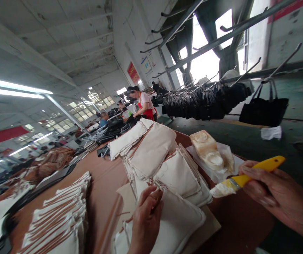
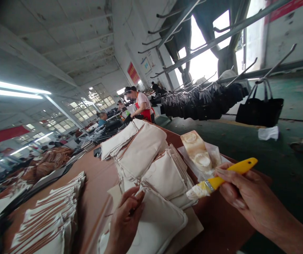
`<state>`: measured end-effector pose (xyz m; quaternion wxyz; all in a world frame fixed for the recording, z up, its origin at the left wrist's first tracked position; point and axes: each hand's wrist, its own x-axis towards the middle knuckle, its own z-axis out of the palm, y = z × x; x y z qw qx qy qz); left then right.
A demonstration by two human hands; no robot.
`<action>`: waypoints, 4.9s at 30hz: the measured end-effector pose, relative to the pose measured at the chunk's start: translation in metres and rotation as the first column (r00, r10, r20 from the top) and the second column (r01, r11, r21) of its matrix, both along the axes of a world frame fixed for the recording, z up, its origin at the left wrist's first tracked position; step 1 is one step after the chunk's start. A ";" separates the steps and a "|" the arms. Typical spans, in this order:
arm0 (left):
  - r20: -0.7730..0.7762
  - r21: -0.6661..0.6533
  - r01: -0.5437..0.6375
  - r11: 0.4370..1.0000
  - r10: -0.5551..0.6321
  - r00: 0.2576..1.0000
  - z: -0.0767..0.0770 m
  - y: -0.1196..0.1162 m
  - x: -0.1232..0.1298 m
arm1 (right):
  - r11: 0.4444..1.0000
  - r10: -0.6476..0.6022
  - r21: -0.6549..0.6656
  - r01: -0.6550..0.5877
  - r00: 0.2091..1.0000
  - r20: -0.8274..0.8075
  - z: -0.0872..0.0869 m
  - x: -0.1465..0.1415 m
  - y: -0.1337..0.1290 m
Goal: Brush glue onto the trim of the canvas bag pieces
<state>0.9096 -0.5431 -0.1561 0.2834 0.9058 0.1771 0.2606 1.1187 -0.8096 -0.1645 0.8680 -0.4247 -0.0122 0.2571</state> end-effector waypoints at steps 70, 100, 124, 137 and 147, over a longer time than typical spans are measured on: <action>0.128 0.482 0.082 0.873 -0.162 0.978 -0.038 -0.056 0.002 | 0.821 0.571 -0.416 -0.391 0.580 0.581 0.046 -0.015 0.033; 0.147 -0.649 0.251 0.718 -0.205 0.968 0.172 0.003 -0.025 | 0.974 -0.196 0.177 0.141 0.919 0.342 0.082 0.025 -0.040; -0.342 -0.164 -0.260 0.952 0.192 0.920 -0.036 0.017 0.034 | 0.988 0.149 0.014 -0.155 0.968 0.201 -0.018 -0.001 0.059; -0.071 -0.675 0.046 0.737 -0.127 0.989 -0.025 -0.022 0.019 | 0.921 0.387 -0.242 -0.304 0.777 0.496 0.023 -0.014 0.094; 0.011 -0.748 0.103 0.655 -0.144 0.990 -0.010 -0.040 0.020 | 0.927 0.371 -0.294 -0.235 0.694 0.617 0.027 -0.011 0.085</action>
